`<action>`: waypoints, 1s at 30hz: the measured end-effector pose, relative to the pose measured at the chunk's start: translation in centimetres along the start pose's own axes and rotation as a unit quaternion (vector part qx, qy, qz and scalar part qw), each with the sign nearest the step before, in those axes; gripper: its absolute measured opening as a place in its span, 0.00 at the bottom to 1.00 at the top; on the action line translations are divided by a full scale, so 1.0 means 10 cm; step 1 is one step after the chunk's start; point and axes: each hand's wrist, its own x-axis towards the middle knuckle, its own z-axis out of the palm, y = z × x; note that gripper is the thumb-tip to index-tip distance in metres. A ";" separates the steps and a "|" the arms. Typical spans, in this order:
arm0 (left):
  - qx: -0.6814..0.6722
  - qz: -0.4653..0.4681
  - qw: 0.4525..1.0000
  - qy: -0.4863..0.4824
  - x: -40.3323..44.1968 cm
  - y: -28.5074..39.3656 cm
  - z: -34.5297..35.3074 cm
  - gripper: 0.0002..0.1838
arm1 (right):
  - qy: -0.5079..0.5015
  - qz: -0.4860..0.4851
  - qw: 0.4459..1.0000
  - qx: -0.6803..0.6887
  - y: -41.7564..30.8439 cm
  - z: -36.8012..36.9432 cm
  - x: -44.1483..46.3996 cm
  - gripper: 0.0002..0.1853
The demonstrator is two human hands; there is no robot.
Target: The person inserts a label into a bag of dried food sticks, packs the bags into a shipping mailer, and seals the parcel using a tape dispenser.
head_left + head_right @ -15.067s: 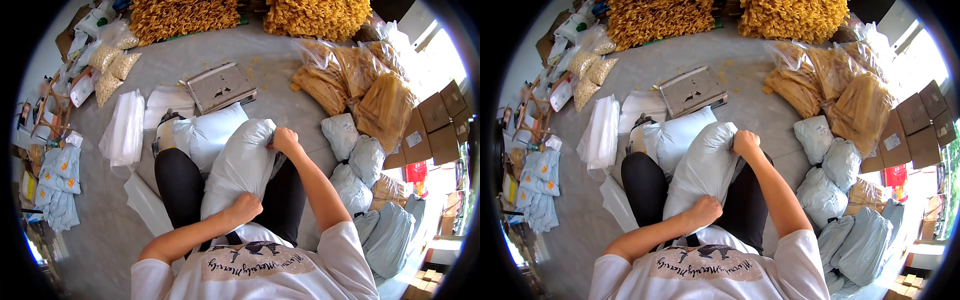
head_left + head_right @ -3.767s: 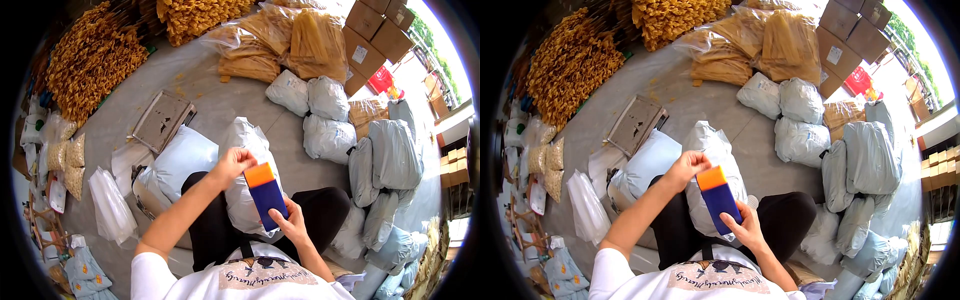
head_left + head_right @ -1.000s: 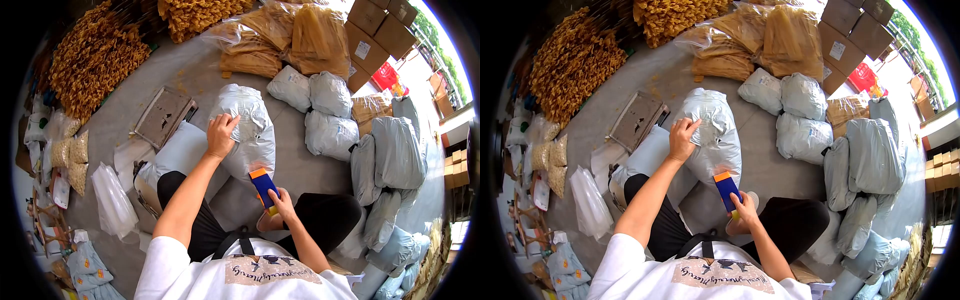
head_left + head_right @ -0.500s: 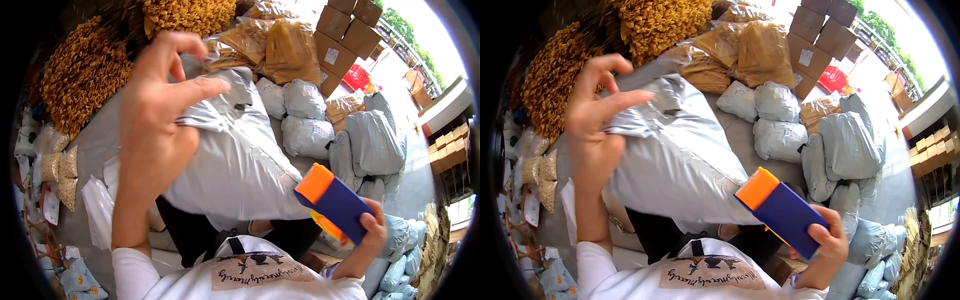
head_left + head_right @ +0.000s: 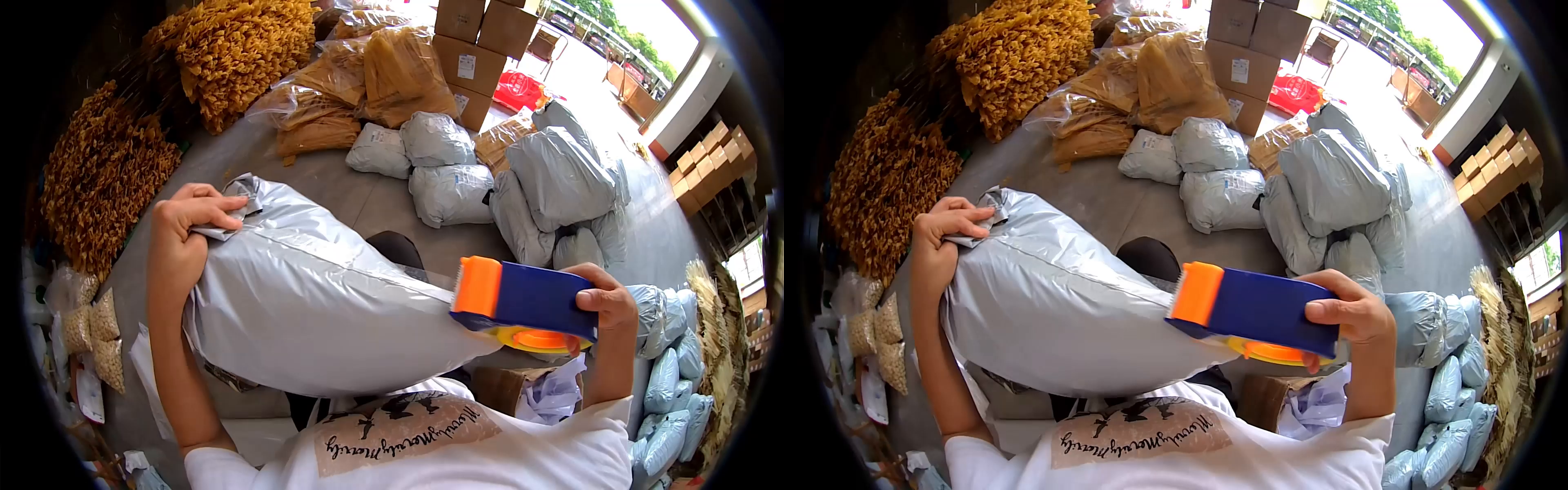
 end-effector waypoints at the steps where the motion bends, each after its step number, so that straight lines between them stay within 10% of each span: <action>1: 0.000 0.005 1.000 0.000 -0.03 -0.07 -0.05 0.19 | -0.012 0.007 1.000 0.021 0.04 -0.13 -0.10 0.28; 7: 0.002 -0.019 0.999 0.043 -0.10 -0.22 -0.16 0.21 | 0.123 0.035 0.991 0.026 0.90 -0.27 -0.20 0.29; 9: 0.048 -0.080 0.996 -0.015 -0.12 -0.15 -0.29 0.20 | -0.001 0.040 0.997 0.064 0.91 -0.10 0.03 0.30; 11: 0.340 0.055 0.939 -0.014 -0.21 0.20 -0.29 0.20 | 0.003 -0.047 0.993 0.109 0.87 0.07 0.18 0.31; 19: 0.087 0.113 0.976 -0.166 0.00 0.71 0.18 0.30 | -0.110 -0.137 0.977 0.119 0.22 0.69 1.08 0.26; 30: 0.161 0.044 0.967 0.192 -0.37 0.37 -0.37 0.03 | -0.373 -0.107 0.919 0.074 0.44 0.95 1.80 0.34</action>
